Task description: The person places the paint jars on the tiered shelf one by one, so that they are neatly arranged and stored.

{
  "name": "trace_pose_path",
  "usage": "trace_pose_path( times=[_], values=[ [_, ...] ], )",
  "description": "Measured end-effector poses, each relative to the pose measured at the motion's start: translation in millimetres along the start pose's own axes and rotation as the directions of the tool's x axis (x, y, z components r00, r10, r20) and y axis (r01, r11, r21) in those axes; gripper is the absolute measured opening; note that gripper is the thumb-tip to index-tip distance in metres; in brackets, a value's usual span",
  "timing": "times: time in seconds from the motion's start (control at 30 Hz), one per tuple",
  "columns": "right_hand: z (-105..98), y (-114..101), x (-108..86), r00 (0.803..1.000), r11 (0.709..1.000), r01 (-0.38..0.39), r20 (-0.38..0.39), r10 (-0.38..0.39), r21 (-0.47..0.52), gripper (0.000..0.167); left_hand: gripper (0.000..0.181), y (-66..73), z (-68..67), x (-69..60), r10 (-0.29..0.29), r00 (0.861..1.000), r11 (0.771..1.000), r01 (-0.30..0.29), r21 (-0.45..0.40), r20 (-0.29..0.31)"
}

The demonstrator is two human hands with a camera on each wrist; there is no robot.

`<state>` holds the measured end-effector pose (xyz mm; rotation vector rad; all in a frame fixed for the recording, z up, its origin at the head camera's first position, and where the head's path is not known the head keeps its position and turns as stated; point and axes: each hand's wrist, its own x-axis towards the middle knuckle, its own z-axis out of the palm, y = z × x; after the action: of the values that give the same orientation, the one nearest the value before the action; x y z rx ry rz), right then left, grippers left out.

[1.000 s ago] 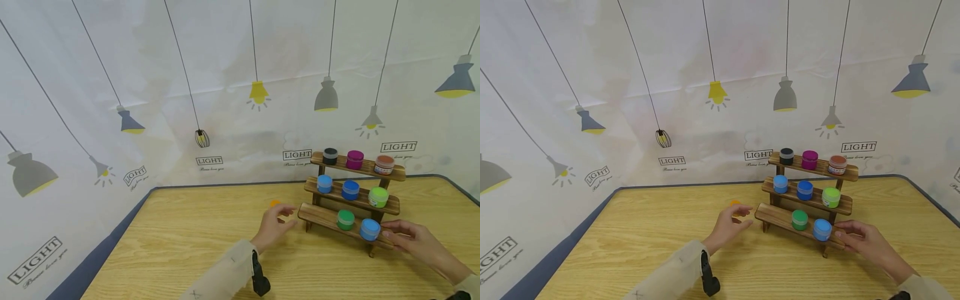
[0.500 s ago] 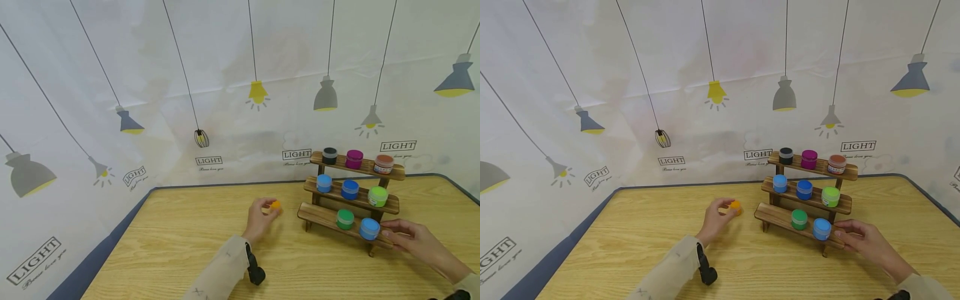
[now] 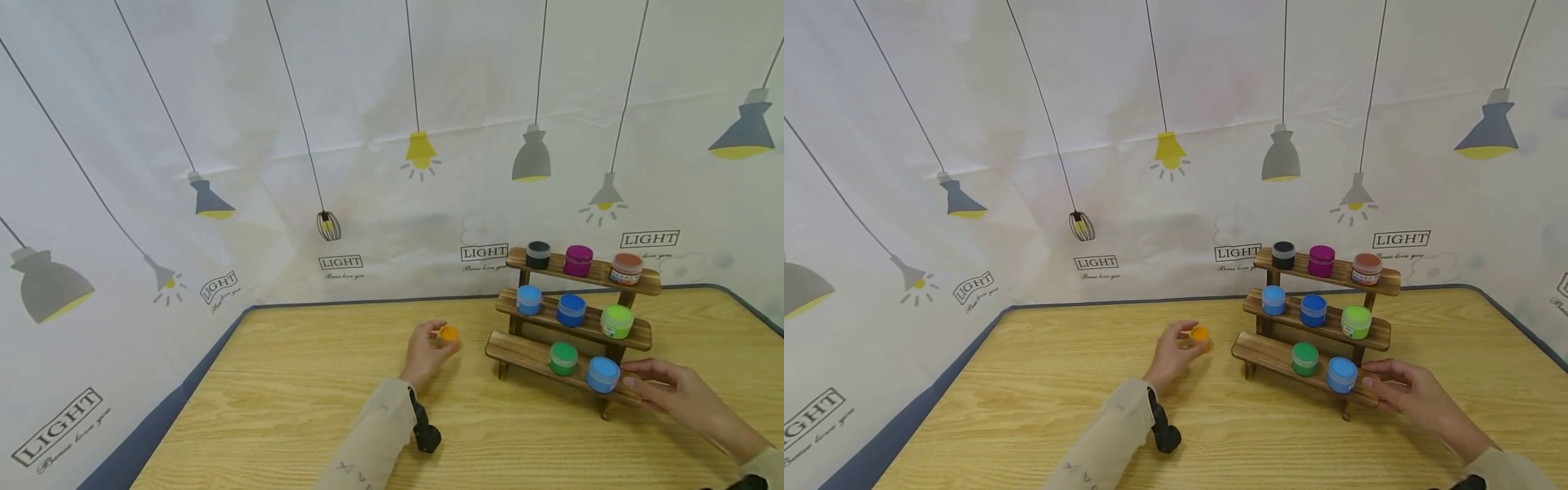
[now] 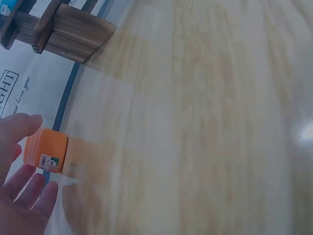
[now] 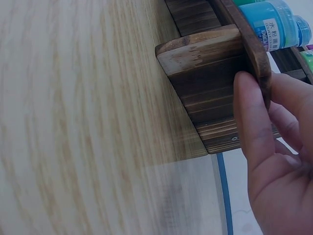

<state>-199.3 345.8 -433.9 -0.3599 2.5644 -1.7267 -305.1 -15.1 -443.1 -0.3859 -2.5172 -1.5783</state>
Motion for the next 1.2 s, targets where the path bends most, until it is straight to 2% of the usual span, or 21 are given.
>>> trace_pose_path(
  times=[0.17, 0.27, 0.9, 1.2],
  values=[
    [-0.1, 0.2, -0.3, 1.0, 1.0, -0.002, 0.003, 0.002, 0.006, 0.027, 0.044, 2.2, 2.1, 0.7, -0.021, 0.999, 0.995, 0.024, -0.099, 0.033],
    [0.0, -0.2, -0.4, 1.0, 1.0, -0.002, 0.002, 0.002, 0.003, 0.027, 0.043, 2.3, 2.3, 1.4, -0.037, 0.999, 0.992, 0.04, -0.12, 0.027],
    [-1.2, -1.2, -0.9, 1.0, 1.0, 0.027, 0.002, -0.027, -0.013, 0.028, 0.038, -1.5, 1.6, 3.6, -0.035, 0.999, 0.997, 0.036, -0.062, 0.013],
    [-0.7, -1.3, -0.3, 1.0, 1.0, -0.003, 0.009, 0.003, -0.002, 0.024, 0.035, -4.5, -1.1, 1.0, -0.037, 0.999, 0.997, 0.039, -0.064, 0.031]
  ],
)
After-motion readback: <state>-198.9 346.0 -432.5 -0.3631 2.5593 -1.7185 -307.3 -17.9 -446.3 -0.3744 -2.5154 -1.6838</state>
